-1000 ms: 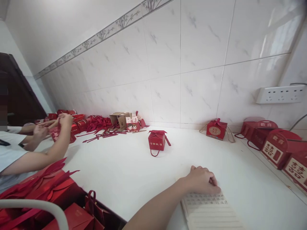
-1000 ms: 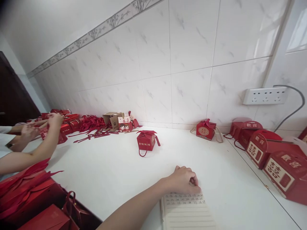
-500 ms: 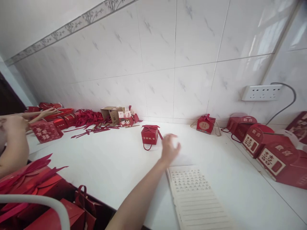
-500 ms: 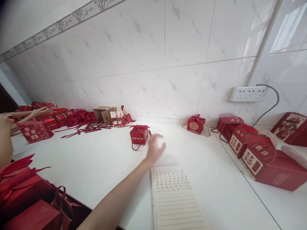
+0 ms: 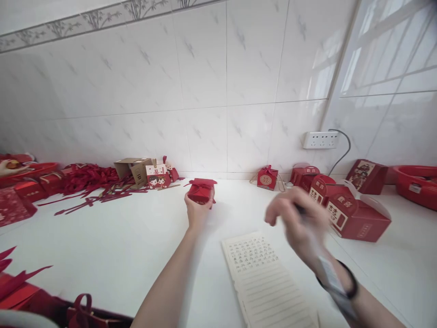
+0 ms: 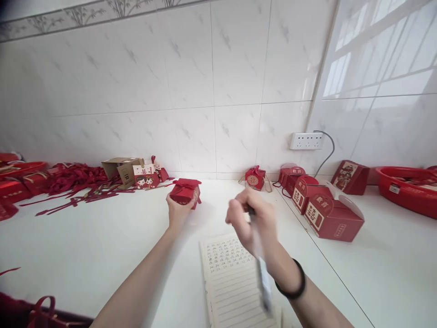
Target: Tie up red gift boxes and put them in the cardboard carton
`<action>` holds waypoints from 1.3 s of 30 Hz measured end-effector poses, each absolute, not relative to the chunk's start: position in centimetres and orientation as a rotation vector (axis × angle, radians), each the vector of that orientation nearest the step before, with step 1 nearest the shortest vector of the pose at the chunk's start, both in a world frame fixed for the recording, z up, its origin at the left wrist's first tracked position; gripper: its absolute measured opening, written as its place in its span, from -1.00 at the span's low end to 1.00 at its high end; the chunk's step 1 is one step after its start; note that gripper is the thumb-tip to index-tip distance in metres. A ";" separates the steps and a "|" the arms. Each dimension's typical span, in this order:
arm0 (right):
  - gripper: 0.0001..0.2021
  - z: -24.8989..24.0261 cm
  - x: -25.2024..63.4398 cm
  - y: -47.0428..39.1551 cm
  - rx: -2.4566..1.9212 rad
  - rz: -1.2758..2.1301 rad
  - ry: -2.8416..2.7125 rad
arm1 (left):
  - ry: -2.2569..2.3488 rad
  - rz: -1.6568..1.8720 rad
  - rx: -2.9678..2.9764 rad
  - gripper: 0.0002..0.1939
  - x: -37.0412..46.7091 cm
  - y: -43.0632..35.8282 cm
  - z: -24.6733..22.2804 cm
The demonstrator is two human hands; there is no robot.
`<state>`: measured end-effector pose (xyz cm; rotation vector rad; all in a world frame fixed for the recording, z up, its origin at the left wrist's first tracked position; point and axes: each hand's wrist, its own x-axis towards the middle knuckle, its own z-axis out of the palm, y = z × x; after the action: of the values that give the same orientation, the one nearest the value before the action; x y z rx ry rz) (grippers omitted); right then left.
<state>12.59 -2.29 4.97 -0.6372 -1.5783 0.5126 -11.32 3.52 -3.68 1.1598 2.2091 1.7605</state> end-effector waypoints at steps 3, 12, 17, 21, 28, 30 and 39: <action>-0.67 0.8 11.8 0.6 -0.793 0.848 -1.534 | 1.825 1.886 1.613 -0.09 -7.5 2.3 -4.8; -0.52 -4.3 13.5 5.6 -0.683 1.338 -1.285 | 1.139 1.417 1.915 -0.19 -4.2 1.5 -5.9; -0.63 -3.9 14.5 6.4 -0.556 1.324 -1.366 | 0.925 1.522 1.743 -0.59 -5.9 1.8 -4.8; -0.65 -4.2 14.3 6.2 -0.516 1.333 -1.433 | 1.032 1.524 1.707 -0.33 -5.5 1.5 -4.2; -0.75 -3.8 14.0 5.8 -0.905 0.767 -1.612 | 1.290 1.486 1.834 -0.21 -5.3 1.4 -4.2; -0.84 -3.5 14.0 5.3 -0.886 0.527 -1.564 | 1.390 1.493 1.903 -0.19 -5.6 1.7 -4.2; -0.83 -2.6 12.0 0.8 -0.231 -0.227 -2.044 | 1.441 1.362 1.845 -0.25 -5.9 1.5 -3.8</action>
<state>12.01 0.84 -2.61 -0.2311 -2.0439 -0.2266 -5.94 1.54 -3.83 1.8452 1.4406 1.3623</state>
